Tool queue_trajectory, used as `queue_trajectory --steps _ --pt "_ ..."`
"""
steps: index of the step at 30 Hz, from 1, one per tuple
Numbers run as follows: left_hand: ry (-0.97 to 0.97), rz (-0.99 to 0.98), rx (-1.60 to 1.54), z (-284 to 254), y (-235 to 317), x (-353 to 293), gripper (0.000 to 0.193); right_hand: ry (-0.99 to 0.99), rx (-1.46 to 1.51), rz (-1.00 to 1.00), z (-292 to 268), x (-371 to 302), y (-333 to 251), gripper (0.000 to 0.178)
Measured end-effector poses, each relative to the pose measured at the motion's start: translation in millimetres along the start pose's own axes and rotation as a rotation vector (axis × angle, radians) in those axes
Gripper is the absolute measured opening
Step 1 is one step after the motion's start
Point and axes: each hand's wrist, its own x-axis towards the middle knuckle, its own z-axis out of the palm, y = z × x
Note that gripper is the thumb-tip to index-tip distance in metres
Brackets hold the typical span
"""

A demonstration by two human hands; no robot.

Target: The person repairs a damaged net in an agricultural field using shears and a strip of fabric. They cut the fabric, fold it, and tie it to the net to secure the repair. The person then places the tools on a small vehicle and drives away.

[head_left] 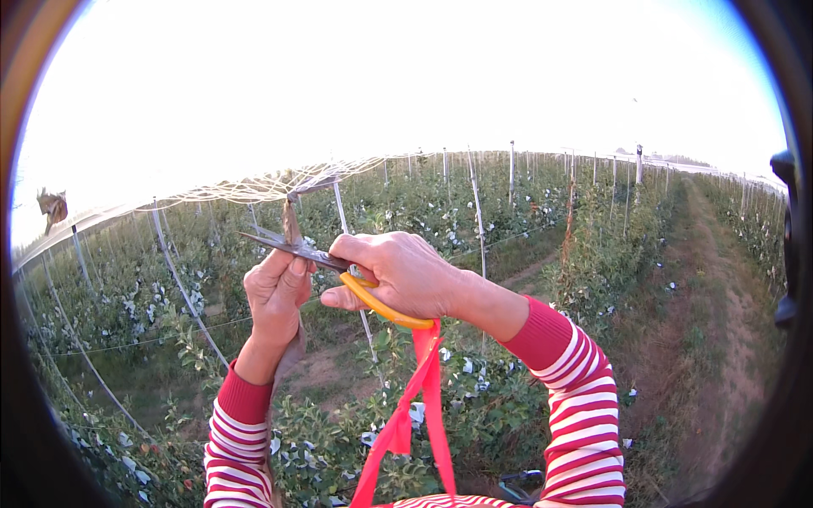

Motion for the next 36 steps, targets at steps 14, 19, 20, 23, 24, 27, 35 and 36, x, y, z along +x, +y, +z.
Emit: queue_trajectory --steps 14,19,20,23,24,27,35,36 --pt "-0.272 0.435 0.613 -7.0 -18.9 -6.4 0.002 -0.017 0.153 0.069 -5.4 1.8 8.6 0.046" --pt "0.051 0.031 0.312 -13.0 -21.4 -8.7 0.012 -0.145 -0.190 0.115 -22.3 -4.3 8.4 0.056" --pt "0.148 0.153 0.298 -4.8 -15.6 -1.0 0.019 -0.162 -0.107 0.131 -19.5 -12.1 15.1 0.061" --pt "0.175 0.340 0.290 20.3 0.7 37.4 0.018 -0.145 0.223 0.321 -19.6 -38.7 39.2 0.061" --pt "0.166 0.314 0.299 30.3 1.6 51.8 0.018 -0.197 0.321 0.480 -24.0 -48.8 41.6 0.060" --pt "0.160 0.217 0.363 57.2 11.0 97.9 0.017 -0.269 0.332 0.742 -12.9 -78.3 56.1 0.056" --pt "-0.035 0.640 1.361 163.6 72.3 267.8 0.041 -0.763 0.318 0.916 43.9 -174.4 100.5 0.042" --pt "-0.020 0.642 1.443 180.1 77.5 286.2 0.037 -0.797 0.185 0.798 41.3 -185.9 104.1 0.042"
